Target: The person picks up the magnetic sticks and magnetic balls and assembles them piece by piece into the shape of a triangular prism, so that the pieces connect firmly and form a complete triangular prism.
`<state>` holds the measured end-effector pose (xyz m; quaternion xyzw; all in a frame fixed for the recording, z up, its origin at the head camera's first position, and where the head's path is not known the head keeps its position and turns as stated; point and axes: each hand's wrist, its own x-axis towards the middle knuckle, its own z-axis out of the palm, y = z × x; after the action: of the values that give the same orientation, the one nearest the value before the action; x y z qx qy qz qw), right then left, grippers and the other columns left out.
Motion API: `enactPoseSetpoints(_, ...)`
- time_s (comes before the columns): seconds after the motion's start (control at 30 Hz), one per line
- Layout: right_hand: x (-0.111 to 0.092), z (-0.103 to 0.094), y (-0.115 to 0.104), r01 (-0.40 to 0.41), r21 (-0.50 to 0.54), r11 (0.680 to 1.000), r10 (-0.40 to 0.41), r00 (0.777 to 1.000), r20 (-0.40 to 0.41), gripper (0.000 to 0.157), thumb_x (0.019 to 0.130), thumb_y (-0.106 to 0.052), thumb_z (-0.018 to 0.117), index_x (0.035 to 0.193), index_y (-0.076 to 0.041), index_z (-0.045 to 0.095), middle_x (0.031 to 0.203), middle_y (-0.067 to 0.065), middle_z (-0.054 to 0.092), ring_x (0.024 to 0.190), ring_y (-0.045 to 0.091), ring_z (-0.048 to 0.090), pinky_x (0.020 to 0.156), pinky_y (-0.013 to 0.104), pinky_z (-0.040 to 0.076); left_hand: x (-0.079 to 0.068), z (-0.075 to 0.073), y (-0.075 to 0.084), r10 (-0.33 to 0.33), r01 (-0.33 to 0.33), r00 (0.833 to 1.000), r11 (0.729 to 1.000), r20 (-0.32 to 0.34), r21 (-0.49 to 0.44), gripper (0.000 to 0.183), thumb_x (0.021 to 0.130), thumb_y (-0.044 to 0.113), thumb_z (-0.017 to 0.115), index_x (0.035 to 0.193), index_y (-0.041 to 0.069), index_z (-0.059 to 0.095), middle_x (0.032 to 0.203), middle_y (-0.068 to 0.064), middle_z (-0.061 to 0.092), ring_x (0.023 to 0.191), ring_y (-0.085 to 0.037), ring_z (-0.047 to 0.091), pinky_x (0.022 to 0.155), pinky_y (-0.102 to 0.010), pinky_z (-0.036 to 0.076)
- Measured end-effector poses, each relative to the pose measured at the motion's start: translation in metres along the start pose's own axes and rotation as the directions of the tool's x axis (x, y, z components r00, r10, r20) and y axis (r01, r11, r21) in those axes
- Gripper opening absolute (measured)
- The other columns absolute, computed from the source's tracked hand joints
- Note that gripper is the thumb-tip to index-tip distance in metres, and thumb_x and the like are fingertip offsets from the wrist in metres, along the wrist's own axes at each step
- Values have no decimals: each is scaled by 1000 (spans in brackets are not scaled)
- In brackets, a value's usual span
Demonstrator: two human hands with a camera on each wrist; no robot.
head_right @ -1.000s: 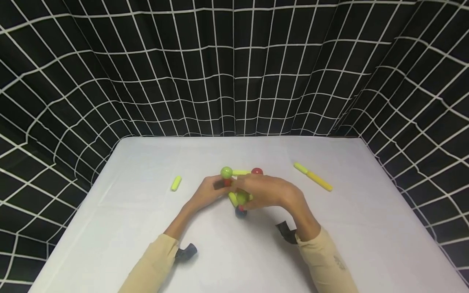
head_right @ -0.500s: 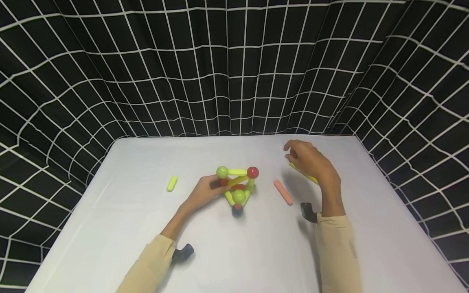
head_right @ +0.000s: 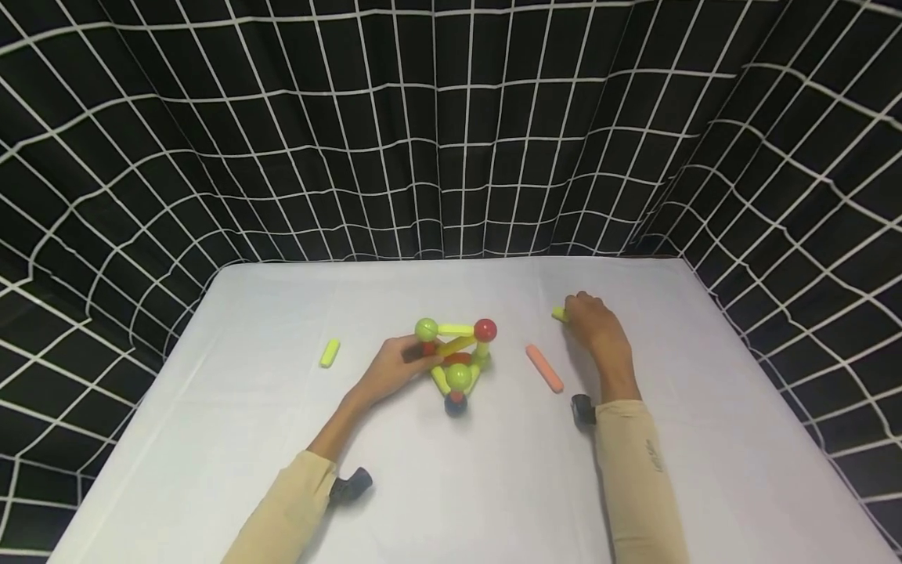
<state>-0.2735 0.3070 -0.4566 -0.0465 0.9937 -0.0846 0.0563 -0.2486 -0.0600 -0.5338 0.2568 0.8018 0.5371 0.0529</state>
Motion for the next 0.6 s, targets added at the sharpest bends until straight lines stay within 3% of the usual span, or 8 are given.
enactPoseSetpoints(0.13,-1,-4,-1,31,13,999,-31,999,-24,14,98,4,59,111,9,61,97,23,63,89,36,60,84,55,53,0,1,3,-9,9,1000,1000,-4,-21,28,96,22,78,123,20,74,119,3,77,114,-17,68,106,-38,55)
enactPoseSetpoints(0.23,-4,-15,-6,65,80,995,-64,998,-16,18,96,6,61,114,10,62,102,26,66,93,38,62,86,56,54,1,1,3,-11,11,1000,1000,-3,-16,28,96,23,77,123,19,74,121,2,77,117,-17,68,107,-38,55)
enactPoseSetpoints(0.37,-21,-43,-24,196,213,957,-196,980,-20,21,92,6,70,113,5,68,107,21,71,99,35,66,91,53,58,1,1,1,-8,9,1000,1000,11,-7,32,96,25,77,126,16,73,129,-3,76,124,-21,69,110,-39,54)
enactPoseSetpoints(0.47,-42,-68,-49,329,244,912,-328,944,-46,24,86,4,80,107,-6,74,103,8,73,97,25,66,87,42,60,1,1,1,-7,7,1000,1000,19,0,33,96,25,77,127,17,72,132,-4,75,126,-22,69,111,-39,54)
enactPoseSetpoints(0.6,-63,-85,-87,495,146,856,-490,869,-74,30,79,1,88,102,-16,78,104,-2,72,100,18,66,87,36,62,0,1,4,-24,24,1000,1000,3,-11,29,95,25,78,123,21,74,125,1,77,121,-18,69,109,-41,55)
